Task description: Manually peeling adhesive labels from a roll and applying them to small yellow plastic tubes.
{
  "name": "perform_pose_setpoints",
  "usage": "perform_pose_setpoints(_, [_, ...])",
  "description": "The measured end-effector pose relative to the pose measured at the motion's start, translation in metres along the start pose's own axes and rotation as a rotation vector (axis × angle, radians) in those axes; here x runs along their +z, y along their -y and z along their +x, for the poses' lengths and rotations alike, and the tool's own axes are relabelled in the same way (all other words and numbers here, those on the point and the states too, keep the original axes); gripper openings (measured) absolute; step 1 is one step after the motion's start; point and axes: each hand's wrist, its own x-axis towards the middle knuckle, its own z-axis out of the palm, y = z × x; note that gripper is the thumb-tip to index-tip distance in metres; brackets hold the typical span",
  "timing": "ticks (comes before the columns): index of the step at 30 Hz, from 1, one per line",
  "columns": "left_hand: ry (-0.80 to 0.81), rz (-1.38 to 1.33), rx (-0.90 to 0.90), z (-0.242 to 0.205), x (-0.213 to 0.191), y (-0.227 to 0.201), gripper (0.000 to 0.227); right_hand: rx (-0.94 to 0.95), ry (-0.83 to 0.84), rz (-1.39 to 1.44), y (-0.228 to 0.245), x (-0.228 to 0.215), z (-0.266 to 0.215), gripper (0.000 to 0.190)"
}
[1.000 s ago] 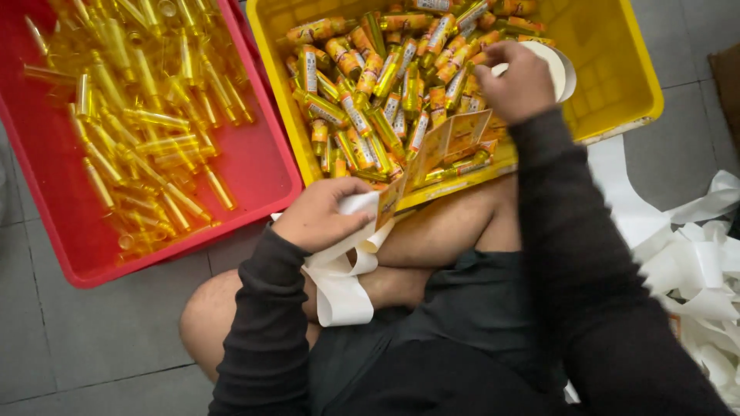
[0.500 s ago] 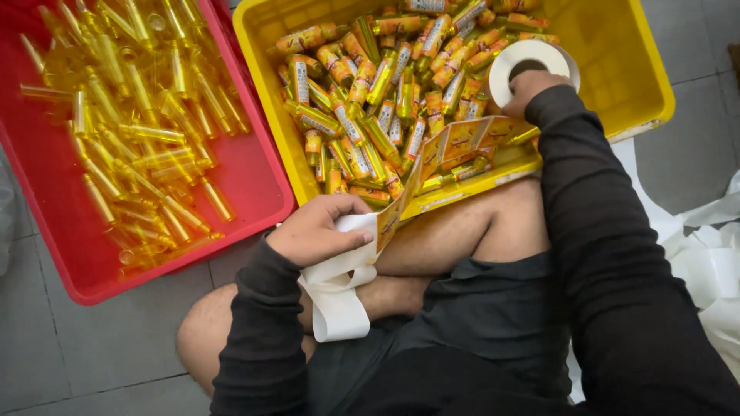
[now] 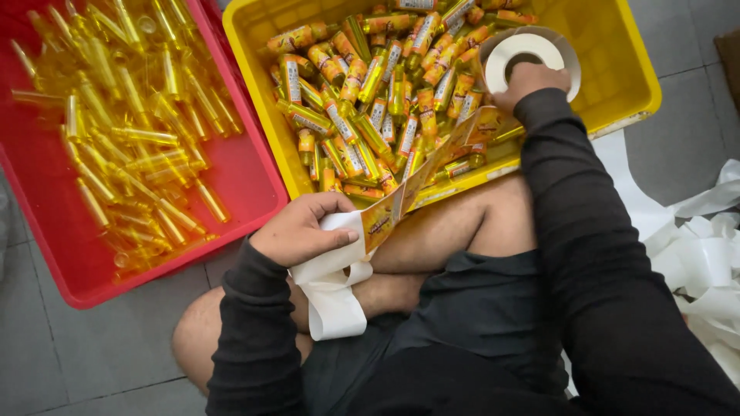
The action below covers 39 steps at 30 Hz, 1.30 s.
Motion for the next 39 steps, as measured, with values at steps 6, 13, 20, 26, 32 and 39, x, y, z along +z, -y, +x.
perform_pose_setpoints(6, [-0.019, -0.053, -0.005, -0.006, 0.002, 0.002, 0.022, 0.084, -0.094, 0.285, -0.001, 0.009, 0.021, 0.075])
perform_pose_setpoints(13, [-0.013, -0.100, -0.005, -0.006, -0.002, 0.004, 0.025, 0.006, 0.030, 0.151, -0.019, 0.026, 0.014, 0.087])
perform_pose_setpoints(20, [-0.016, -0.083, -0.034, -0.005, -0.006, 0.000, 0.023, -0.055, 0.080, 0.100, -0.026, 0.035, 0.017, 0.083])
perform_pose_setpoints(26, [-0.034, -0.063, -0.053, -0.003, -0.007, -0.003, 0.021, -0.063, -0.005, 0.020, -0.021, 0.026, 0.016, 0.070])
perform_pose_setpoints(32, [-0.057, -0.040, -0.063, -0.004, -0.008, -0.003, 0.024, 0.019, -0.196, 0.261, -0.001, 0.011, 0.022, 0.072])
perform_pose_setpoints(39, [-0.147, -0.184, 0.022, -0.026, -0.028, 0.005, 0.022, -0.043, -0.106, 0.220, -0.016, 0.020, 0.009, 0.095])
